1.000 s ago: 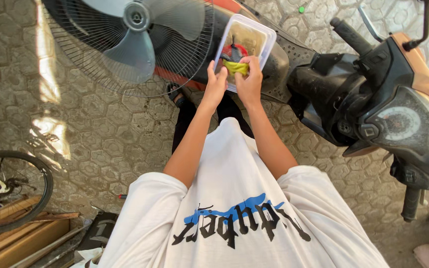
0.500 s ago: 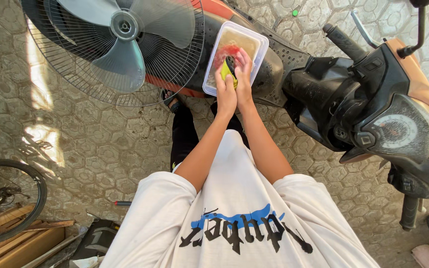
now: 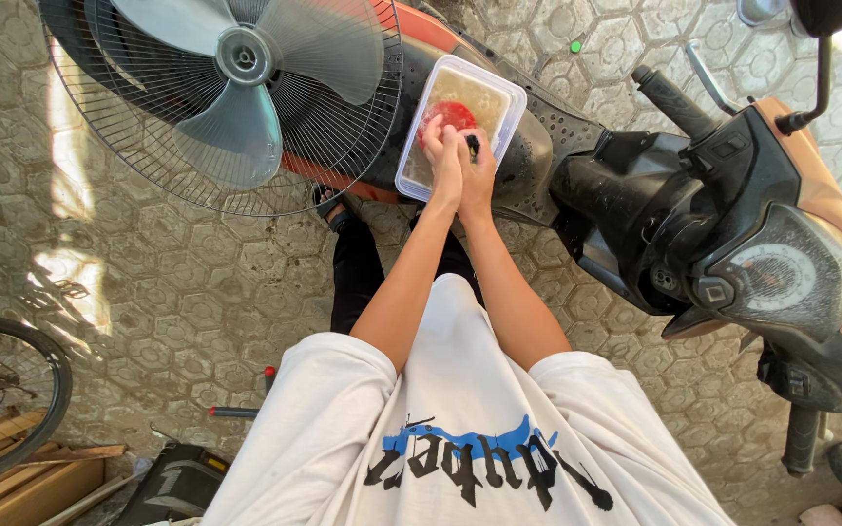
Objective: The person cleans a standing fan by wiping the motor housing and blades with a yellow cloth. They rotate the fan head to access different areas and continue wiping each blade thoroughly.
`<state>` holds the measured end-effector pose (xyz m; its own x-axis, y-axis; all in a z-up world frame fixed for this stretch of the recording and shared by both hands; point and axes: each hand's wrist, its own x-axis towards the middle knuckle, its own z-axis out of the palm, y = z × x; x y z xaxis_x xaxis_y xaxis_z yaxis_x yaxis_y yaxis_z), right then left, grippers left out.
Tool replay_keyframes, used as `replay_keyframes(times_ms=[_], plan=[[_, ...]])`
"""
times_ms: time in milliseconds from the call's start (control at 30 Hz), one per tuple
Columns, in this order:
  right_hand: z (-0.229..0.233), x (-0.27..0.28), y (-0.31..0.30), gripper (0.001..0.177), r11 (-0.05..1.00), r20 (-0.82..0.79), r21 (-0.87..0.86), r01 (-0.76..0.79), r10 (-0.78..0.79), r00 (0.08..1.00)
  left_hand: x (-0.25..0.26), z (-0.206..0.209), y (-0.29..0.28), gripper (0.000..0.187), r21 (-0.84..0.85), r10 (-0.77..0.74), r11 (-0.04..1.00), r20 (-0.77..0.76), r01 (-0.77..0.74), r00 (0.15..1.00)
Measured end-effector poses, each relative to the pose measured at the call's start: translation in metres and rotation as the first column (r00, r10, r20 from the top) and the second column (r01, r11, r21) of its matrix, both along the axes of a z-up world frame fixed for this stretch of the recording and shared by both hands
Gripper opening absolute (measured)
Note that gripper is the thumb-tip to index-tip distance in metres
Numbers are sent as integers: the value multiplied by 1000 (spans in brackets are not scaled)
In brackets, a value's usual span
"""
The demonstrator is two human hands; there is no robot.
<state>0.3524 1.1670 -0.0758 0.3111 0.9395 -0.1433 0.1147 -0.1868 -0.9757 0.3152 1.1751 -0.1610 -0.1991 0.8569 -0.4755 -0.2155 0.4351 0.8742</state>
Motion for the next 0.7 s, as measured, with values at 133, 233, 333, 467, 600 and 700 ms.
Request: replay_keyframes(times_ms=[133,233,333,467,600,700], plan=[[-19,-14,9,28,999,122,-30,-25,29,992,-24,31,9,48,44,-99,995,138,94,985],[-26,-20,19,32,997,329,-27,-79,83,941,-41,43,23,37,35,-110,994,249,104,962],[-28,-16,23,33,994,434,-19,-104,102,895,-45,37,31,29,-59,-144,985,247,163,958],[-31,-21,29,35,993,359,-79,-86,109,927,-42,17,39,26,-158,-125,974,213,160,969],[-22,-17,29,36,991,263,-61,-121,133,956,-32,5,43,28,-159,-113,977,168,141,979],[-13,-15,33,37,982,322,-44,-181,186,928,-29,6,44,31,-171,-98,978,127,119,987]])
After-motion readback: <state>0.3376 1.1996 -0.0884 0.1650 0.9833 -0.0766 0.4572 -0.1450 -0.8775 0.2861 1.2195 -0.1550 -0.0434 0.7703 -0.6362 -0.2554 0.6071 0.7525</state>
